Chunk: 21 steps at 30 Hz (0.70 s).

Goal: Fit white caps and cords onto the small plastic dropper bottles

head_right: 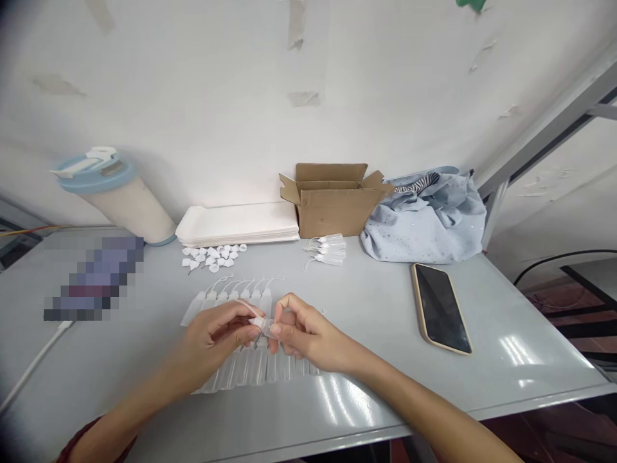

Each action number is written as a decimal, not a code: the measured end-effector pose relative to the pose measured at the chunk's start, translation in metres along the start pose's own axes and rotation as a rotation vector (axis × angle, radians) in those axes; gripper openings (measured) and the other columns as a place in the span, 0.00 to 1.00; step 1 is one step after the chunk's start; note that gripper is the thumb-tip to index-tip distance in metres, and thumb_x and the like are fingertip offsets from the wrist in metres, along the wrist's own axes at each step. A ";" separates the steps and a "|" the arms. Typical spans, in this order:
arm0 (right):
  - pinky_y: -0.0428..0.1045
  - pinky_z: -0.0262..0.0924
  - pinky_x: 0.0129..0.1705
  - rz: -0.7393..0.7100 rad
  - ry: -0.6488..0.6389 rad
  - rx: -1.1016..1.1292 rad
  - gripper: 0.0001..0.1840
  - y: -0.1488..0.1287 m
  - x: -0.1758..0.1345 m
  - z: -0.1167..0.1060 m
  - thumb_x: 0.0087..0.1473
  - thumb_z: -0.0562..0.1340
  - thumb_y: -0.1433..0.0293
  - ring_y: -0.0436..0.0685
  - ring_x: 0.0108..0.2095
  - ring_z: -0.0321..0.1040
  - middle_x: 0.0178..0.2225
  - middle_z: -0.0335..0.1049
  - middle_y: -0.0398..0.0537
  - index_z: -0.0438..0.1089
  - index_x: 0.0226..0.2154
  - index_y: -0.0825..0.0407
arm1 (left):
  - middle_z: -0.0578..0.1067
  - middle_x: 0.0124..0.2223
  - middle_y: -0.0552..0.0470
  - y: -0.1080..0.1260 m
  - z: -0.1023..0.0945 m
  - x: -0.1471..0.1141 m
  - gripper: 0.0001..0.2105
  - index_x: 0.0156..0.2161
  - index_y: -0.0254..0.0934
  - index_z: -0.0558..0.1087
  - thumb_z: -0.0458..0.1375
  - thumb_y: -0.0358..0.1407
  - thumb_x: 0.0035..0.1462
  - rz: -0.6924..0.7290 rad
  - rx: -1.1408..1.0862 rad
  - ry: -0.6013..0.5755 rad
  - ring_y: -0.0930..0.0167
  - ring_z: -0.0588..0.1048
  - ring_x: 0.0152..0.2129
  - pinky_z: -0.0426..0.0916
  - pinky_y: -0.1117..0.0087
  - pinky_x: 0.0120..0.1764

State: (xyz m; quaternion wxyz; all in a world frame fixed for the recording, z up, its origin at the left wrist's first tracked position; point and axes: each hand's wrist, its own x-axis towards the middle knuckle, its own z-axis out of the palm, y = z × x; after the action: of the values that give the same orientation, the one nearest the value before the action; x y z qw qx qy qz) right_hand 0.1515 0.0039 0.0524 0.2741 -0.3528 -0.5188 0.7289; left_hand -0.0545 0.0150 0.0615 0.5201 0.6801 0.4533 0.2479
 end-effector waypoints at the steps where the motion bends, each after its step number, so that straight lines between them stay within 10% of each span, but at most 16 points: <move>1: 0.42 0.45 0.23 0.005 -0.002 0.018 0.16 0.000 0.000 -0.001 0.58 0.59 0.57 0.44 0.21 0.50 0.27 0.65 0.39 0.54 0.33 0.50 | 0.75 0.36 0.52 -0.001 0.000 0.000 0.08 0.37 0.39 0.73 0.54 0.40 0.59 0.035 -0.004 0.001 0.71 0.73 0.31 0.68 0.72 0.36; 6: 0.42 0.44 0.23 -0.015 -0.013 0.033 0.15 0.002 0.001 -0.002 0.59 0.58 0.58 0.44 0.21 0.50 0.27 0.64 0.39 0.54 0.34 0.50 | 0.74 0.43 0.50 -0.001 0.001 0.001 0.08 0.40 0.40 0.73 0.56 0.40 0.57 0.010 -0.081 0.002 0.69 0.74 0.36 0.69 0.69 0.40; 13: 0.42 0.45 0.22 0.007 -0.025 0.012 0.15 0.001 -0.001 -0.001 0.59 0.58 0.58 0.44 0.21 0.50 0.27 0.65 0.39 0.54 0.34 0.50 | 0.70 0.23 0.57 0.005 0.002 -0.001 0.12 0.28 0.37 0.71 0.54 0.43 0.58 -0.144 -0.033 -0.026 0.74 0.69 0.19 0.63 0.75 0.24; 21: 0.41 0.45 0.20 -0.020 -0.027 0.034 0.15 0.004 0.001 -0.003 0.59 0.58 0.58 0.43 0.19 0.49 0.25 0.63 0.38 0.53 0.35 0.49 | 0.74 0.32 0.54 0.002 0.001 -0.002 0.09 0.37 0.40 0.72 0.55 0.42 0.59 -0.016 -0.065 -0.064 0.71 0.72 0.30 0.66 0.73 0.32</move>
State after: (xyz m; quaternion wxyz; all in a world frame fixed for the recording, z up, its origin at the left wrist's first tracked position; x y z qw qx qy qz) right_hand 0.1531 0.0046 0.0477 0.2800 -0.3330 -0.5136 0.7395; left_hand -0.0536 0.0129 0.0634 0.5582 0.6668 0.4335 0.2362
